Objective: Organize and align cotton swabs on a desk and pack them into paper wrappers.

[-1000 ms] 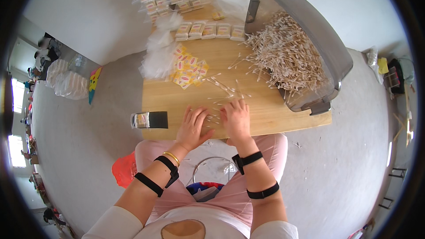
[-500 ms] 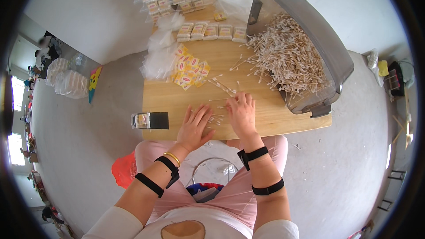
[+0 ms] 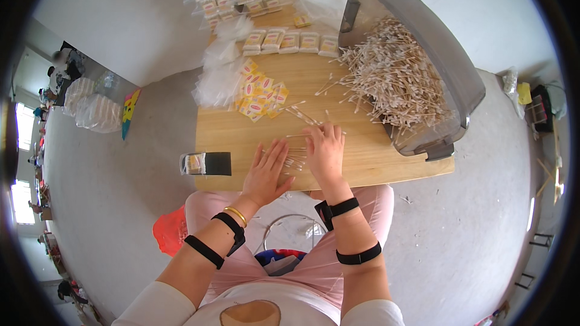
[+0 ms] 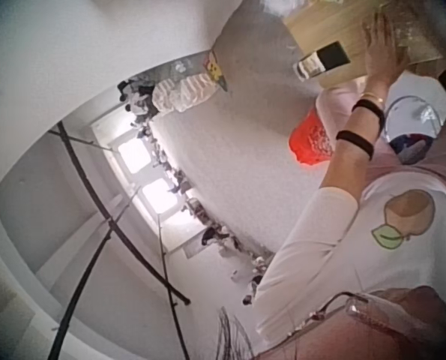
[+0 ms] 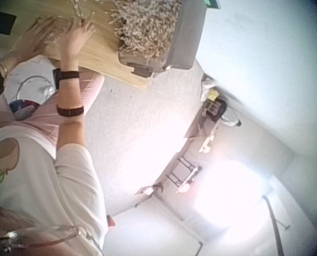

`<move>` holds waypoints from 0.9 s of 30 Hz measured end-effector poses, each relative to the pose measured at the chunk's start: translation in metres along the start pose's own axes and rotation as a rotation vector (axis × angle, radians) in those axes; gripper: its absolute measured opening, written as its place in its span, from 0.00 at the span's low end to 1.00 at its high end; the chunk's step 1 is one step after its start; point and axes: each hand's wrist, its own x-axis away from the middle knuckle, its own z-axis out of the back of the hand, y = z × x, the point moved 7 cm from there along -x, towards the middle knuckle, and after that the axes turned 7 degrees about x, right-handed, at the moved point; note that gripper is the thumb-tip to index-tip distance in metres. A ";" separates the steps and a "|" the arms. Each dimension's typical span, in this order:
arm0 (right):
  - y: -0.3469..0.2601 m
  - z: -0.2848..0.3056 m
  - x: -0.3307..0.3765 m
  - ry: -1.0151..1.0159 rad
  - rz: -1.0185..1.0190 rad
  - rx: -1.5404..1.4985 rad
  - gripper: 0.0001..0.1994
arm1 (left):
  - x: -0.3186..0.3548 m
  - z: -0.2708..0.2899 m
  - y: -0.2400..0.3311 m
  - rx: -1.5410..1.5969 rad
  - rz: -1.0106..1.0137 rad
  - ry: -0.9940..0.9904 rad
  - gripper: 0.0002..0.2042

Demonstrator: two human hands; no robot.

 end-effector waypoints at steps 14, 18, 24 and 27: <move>0.005 0.014 0.031 0.090 -0.149 -0.307 0.08 | 0.002 0.006 -0.013 0.416 0.038 0.188 0.49; 0.010 0.010 0.035 0.064 -0.205 -0.411 0.09 | -0.005 0.013 -0.012 0.350 0.044 0.177 0.50; -0.026 -0.029 0.032 0.005 -0.165 -0.518 0.14 | -0.013 0.012 -0.022 0.218 0.051 0.157 0.48; -0.051 -0.036 0.032 -0.006 -0.131 -0.645 0.14 | -0.015 0.010 -0.020 0.197 0.058 0.177 0.44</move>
